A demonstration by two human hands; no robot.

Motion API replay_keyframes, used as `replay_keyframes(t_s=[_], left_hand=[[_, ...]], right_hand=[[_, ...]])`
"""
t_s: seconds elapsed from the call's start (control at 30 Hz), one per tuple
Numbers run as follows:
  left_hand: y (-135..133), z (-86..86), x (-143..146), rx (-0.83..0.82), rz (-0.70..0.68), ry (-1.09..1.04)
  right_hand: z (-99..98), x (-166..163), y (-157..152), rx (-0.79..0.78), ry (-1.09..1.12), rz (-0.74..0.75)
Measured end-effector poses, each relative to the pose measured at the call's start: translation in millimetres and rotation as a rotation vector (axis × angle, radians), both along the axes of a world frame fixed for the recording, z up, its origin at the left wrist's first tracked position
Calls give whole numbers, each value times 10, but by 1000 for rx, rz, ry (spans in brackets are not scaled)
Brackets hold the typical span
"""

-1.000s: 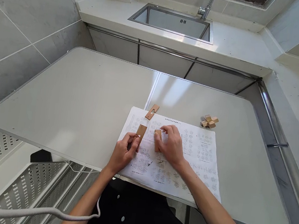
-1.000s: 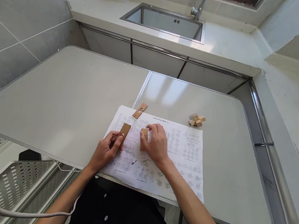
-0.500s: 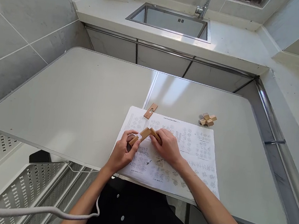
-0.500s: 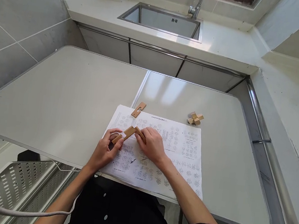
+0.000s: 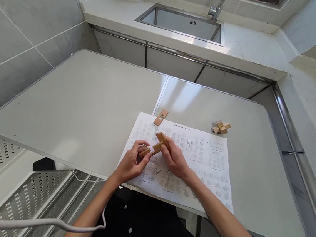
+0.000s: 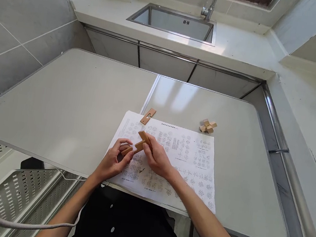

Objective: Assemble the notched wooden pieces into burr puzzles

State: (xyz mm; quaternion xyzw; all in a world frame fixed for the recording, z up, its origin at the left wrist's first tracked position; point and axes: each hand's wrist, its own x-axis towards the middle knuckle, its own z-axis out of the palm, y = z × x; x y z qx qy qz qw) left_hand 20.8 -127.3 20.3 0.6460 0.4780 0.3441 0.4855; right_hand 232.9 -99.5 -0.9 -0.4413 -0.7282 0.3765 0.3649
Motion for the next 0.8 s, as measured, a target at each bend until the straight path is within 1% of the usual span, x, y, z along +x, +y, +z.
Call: replay_keyframes(t_s=[0.07, 0.13, 0.47, 0.57, 0.63, 0.8], left_hand=[[-1, -8, 1, -2, 16, 2], [0, -12, 2, 0, 20, 2], [9, -18, -10, -10, 37, 20], [11, -24, -10, -13, 49, 16], [12, -23, -11, -22, 48, 6], [17, -1, -7, -42, 34, -12]], right_hand=[[-26, -17, -10, 72, -32, -2], [-40, -33, -20, 108, -69, -2], [-28, -71, -26, 201, -162, 6], [-25, -89, -26, 196, -196, -10], [-11, -97, -32, 172, -181, -10], [31, -109, -56, 83, -93, 61]])
